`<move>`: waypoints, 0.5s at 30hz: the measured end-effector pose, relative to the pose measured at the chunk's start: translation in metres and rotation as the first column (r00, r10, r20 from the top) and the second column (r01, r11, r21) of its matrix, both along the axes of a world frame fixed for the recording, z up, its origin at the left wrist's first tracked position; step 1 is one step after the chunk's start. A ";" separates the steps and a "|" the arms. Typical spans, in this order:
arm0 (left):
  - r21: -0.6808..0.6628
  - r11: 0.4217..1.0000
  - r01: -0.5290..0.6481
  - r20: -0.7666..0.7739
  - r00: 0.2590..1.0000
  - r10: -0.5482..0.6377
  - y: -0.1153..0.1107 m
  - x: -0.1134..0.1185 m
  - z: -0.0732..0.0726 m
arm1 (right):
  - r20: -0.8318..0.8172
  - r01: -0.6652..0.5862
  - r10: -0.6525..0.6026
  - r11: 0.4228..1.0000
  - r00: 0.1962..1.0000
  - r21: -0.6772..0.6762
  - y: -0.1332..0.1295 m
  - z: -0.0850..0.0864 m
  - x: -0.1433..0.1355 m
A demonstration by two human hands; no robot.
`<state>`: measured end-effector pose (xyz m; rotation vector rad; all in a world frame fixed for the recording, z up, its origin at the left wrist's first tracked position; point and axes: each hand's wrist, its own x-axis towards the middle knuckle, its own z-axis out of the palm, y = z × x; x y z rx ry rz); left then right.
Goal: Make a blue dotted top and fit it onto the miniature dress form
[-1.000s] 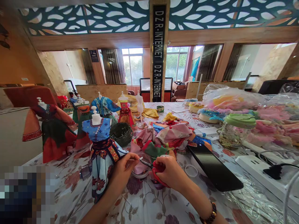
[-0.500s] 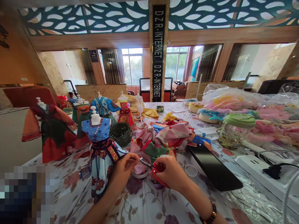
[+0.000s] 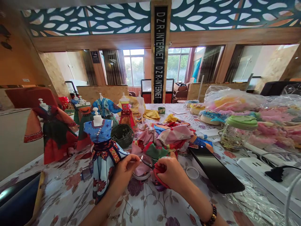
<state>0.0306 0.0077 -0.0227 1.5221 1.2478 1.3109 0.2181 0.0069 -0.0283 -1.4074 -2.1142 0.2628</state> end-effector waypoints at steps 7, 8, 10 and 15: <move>-0.027 0.998 0.062 0.133 0.989 -0.058 0.002 0.001 0.000 | 0.109 0.142 -0.154 0.984 0.982 0.110 0.002 -0.001 0.004; -0.023 0.997 0.074 0.157 0.985 -0.070 0.002 0.002 0.000 | 0.126 0.148 -0.164 0.981 0.978 0.128 0.002 -0.001 0.004; -0.013 0.996 0.091 0.198 0.976 -0.087 0.002 0.002 0.000 | 0.160 0.138 -0.164 0.977 0.973 0.161 0.002 -0.001 0.003; 0.009 0.997 0.083 0.253 0.964 -0.082 0.001 0.004 -0.001 | 0.231 0.070 -0.122 0.973 0.965 0.222 0.002 0.000 0.004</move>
